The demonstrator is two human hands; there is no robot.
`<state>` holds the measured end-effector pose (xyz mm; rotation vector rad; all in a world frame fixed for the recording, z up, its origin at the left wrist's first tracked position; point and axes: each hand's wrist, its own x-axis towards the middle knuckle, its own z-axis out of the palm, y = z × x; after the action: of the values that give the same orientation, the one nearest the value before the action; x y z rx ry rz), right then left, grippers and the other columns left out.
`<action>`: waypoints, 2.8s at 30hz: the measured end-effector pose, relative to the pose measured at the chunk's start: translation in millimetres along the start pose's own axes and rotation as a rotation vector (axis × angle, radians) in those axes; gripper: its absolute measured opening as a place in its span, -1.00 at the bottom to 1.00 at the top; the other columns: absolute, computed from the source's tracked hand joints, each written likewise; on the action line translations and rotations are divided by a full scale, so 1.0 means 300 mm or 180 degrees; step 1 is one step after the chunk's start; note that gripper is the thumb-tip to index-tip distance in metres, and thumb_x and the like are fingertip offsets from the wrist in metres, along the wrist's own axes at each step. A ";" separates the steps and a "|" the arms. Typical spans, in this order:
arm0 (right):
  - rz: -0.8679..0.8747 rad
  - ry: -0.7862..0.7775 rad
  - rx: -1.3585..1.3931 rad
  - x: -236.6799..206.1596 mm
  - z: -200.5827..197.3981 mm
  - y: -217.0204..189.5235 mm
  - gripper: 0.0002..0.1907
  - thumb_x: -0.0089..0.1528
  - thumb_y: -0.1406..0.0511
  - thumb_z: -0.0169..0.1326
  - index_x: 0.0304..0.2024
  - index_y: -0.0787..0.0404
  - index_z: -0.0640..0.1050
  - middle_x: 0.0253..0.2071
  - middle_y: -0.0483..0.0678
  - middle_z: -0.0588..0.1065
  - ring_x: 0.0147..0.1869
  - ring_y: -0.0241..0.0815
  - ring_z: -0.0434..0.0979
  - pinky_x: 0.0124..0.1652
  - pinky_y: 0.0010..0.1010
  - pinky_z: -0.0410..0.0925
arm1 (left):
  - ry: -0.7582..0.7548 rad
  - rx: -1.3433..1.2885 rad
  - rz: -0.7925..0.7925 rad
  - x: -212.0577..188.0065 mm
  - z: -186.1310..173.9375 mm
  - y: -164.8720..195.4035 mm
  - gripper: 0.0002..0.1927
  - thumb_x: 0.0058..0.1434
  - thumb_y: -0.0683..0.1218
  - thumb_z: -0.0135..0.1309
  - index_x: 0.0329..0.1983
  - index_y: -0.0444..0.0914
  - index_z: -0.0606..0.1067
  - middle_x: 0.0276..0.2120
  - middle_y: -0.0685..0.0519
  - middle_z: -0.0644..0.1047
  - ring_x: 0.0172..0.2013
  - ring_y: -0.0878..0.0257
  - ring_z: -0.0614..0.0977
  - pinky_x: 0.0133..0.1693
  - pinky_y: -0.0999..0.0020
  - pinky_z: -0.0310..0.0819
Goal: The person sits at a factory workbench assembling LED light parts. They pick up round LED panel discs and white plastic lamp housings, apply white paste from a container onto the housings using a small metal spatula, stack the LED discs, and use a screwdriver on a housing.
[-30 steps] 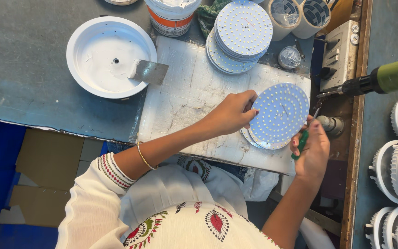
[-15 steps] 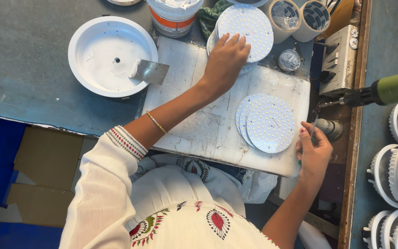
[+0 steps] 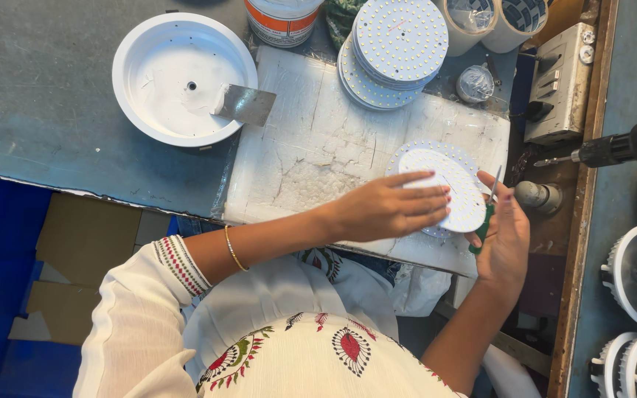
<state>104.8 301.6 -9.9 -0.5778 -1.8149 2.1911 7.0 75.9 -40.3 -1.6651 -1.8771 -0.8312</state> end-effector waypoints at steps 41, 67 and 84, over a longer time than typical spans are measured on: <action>-0.0467 -0.0848 -0.1138 0.088 0.280 0.097 -0.48 0.35 0.47 -0.01 0.38 0.22 0.38 0.04 0.01 0.49 -0.04 -0.35 0.46 -0.22 -0.54 0.40 | 0.1595 0.0589 -0.3365 -0.289 -0.444 -0.083 -0.56 0.32 -0.21 0.21 0.26 -0.23 0.46 0.30 -0.11 0.39 0.32 -0.06 0.42 0.31 0.11 0.36; 0.0674 -0.2230 -0.1267 0.171 0.904 0.084 -0.52 0.21 0.29 0.24 0.05 0.31 0.32 -0.31 -0.08 0.53 -0.41 -0.35 0.43 -0.43 -0.52 0.30 | 0.2729 -0.2399 -0.4169 -0.720 -0.645 -0.296 -0.66 0.44 -0.13 -0.02 0.16 -0.44 0.50 -0.12 -0.02 0.62 -0.17 0.38 0.62 -0.11 0.48 0.54; 0.0264 -0.0335 0.1049 -0.102 -0.032 0.020 -0.97 0.45 0.41 0.08 -0.10 0.28 0.51 -0.07 -0.04 0.56 -0.01 -0.18 0.51 -0.04 -0.34 0.33 | 0.1489 -0.3205 -0.4152 -0.453 -0.421 -0.131 -0.60 0.41 -0.16 -0.03 0.28 -0.41 0.40 -0.01 -0.02 0.60 -0.02 0.35 0.60 0.06 0.47 0.48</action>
<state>136.7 295.9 -12.8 -0.4809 -1.4489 2.5470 -17.9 -111.7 -54.1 -0.1753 -2.1334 -2.6779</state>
